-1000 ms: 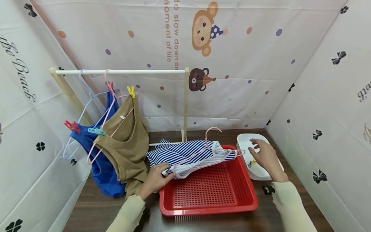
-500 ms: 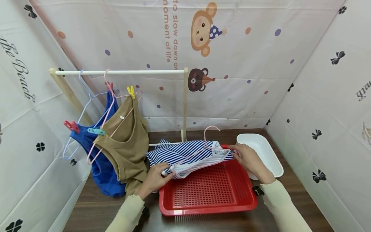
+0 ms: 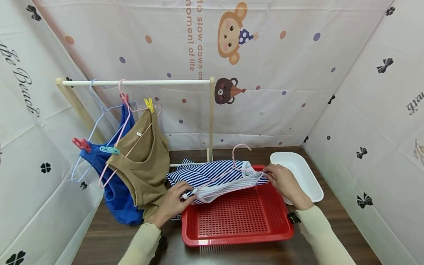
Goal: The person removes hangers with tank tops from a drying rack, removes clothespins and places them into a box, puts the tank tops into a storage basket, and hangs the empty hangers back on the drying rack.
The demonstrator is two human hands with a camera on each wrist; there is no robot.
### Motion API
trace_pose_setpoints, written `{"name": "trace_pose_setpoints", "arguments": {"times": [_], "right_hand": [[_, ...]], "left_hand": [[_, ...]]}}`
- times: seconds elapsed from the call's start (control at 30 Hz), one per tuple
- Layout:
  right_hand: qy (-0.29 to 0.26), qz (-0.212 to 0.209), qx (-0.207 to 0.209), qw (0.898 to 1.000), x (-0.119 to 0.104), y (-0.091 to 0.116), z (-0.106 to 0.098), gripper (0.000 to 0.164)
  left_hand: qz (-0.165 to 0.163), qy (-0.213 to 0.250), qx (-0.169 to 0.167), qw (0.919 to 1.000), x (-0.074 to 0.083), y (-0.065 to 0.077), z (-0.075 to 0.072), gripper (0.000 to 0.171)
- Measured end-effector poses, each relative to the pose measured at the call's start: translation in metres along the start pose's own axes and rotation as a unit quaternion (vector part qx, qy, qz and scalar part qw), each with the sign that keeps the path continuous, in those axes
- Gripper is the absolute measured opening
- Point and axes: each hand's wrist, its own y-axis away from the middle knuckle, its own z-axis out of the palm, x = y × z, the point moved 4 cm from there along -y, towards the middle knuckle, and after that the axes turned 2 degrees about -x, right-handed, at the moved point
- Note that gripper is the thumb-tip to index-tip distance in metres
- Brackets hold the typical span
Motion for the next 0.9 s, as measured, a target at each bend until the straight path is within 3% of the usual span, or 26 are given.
{"name": "trace_pose_setpoints", "arguments": {"times": [0.3,0.63,0.9], "right_hand": [[-0.002,-0.004,0.010,1.000,0.002,0.001,-0.001,0.009],[-0.009,0.005,0.019,1.000,0.007,0.002,-0.004,0.010],[-0.018,0.041,0.016,0.999,0.021,0.005,-0.005,0.011]], "left_hand": [[-0.064,0.006,-0.027,0.9976,-0.007,0.021,-0.023,0.018],[-0.020,-0.006,-0.012,0.9997,-0.007,0.028,-0.030,0.014],[-0.026,0.000,-0.011,0.9996,-0.005,0.027,-0.031,0.016]]}}
